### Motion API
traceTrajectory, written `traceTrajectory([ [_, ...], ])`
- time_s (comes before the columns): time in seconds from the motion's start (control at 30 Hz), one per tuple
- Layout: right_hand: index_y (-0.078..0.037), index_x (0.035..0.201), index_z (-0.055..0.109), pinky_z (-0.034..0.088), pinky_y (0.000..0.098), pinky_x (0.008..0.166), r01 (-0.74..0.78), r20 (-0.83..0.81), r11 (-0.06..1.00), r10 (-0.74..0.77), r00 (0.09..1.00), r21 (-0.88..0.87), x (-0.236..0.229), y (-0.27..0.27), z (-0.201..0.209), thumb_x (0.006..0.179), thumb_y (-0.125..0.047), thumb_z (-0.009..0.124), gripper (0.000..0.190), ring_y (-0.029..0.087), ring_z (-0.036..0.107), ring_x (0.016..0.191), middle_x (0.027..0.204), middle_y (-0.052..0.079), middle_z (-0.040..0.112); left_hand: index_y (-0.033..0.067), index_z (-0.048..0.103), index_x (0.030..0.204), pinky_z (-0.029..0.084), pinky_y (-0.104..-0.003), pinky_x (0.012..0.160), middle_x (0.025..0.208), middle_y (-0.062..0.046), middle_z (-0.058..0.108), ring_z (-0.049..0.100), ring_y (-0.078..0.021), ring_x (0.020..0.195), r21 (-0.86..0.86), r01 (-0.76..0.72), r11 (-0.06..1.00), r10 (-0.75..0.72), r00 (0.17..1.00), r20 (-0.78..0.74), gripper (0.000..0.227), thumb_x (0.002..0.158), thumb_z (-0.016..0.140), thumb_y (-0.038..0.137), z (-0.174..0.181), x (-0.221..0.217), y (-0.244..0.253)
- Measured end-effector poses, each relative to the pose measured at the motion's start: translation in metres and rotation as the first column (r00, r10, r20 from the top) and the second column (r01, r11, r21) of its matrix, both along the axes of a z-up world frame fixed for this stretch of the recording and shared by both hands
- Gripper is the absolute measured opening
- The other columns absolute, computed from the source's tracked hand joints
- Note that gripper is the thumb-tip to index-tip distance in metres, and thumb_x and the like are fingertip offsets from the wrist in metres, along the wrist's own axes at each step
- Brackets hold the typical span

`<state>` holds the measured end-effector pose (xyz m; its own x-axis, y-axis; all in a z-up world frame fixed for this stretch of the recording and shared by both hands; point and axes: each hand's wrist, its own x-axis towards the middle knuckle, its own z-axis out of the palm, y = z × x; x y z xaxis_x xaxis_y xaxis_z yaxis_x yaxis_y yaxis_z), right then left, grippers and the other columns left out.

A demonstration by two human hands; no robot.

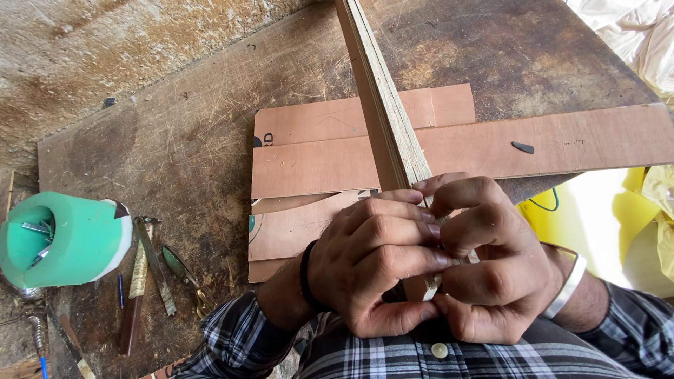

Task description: The person assembles wooden furniture components using a hammer and pliers. They align wooden strips, hammer nails into place, and use pliers to adjust or remove nails from the pieces.

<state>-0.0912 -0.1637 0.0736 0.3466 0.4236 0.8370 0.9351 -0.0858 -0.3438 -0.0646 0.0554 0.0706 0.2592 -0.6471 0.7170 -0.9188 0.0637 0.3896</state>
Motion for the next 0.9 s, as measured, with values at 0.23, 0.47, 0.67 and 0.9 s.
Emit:
traceTrajectory([
  [0.23,-0.015,0.088,0.063,0.048,0.0572,0.101,-0.038,-0.027,0.997,0.036,0.999,-0.063,-0.002,-0.005,0.007,0.083,-0.018,0.075,0.014,0.031,0.053,0.106,0.101,0.007,0.044,0.0078,0.06,0.122,0.057,-0.044,0.11,0.12,-0.007,0.062,0.065,-0.0268,0.12,-0.001,0.037,0.999,-0.037,0.999,-0.002,0.037,0.097,0.07,0.033,0.003,0.004,-0.005],
  [0.47,-0.015,0.084,0.064,0.051,0.0512,0.099,-0.033,-0.016,0.996,0.032,0.999,-0.078,-0.002,-0.003,0.014,0.083,-0.016,0.073,0.009,0.025,0.053,0.099,0.097,0.005,0.041,0.0092,0.061,0.121,0.06,-0.044,0.106,0.118,-0.007,0.061,0.064,-0.0252,0.111,-0.023,0.048,0.999,-0.048,0.999,0.001,0.039,0.101,0.065,0.042,-0.002,0.007,-0.01],
  [0.67,-0.015,0.083,0.065,0.051,0.0491,0.095,-0.054,0.02,0.992,0.057,0.998,-0.117,0.002,-0.005,0.021,0.083,-0.018,0.074,0.01,0.027,0.054,0.098,0.098,0.006,0.041,0.0098,0.062,0.118,0.06,-0.043,0.104,0.115,-0.005,0.061,0.064,-0.0252,0.11,-0.005,0.04,0.999,-0.04,0.999,0.025,0.038,0.096,0.068,0.04,-0.003,0.008,-0.012],
  [0.9,-0.013,0.08,0.065,0.053,0.0468,0.09,-0.042,0.035,0.992,0.046,0.998,-0.12,0.0,-0.003,0.024,0.083,-0.015,0.072,0.008,0.026,0.054,0.094,0.095,0.006,0.04,0.0104,0.064,0.115,0.054,-0.039,0.09,0.114,-0.005,0.057,0.059,-0.0245,0.105,-0.005,0.073,0.997,-0.073,0.997,-0.012,0.036,0.087,0.072,0.031,-0.001,0.009,-0.017],
])
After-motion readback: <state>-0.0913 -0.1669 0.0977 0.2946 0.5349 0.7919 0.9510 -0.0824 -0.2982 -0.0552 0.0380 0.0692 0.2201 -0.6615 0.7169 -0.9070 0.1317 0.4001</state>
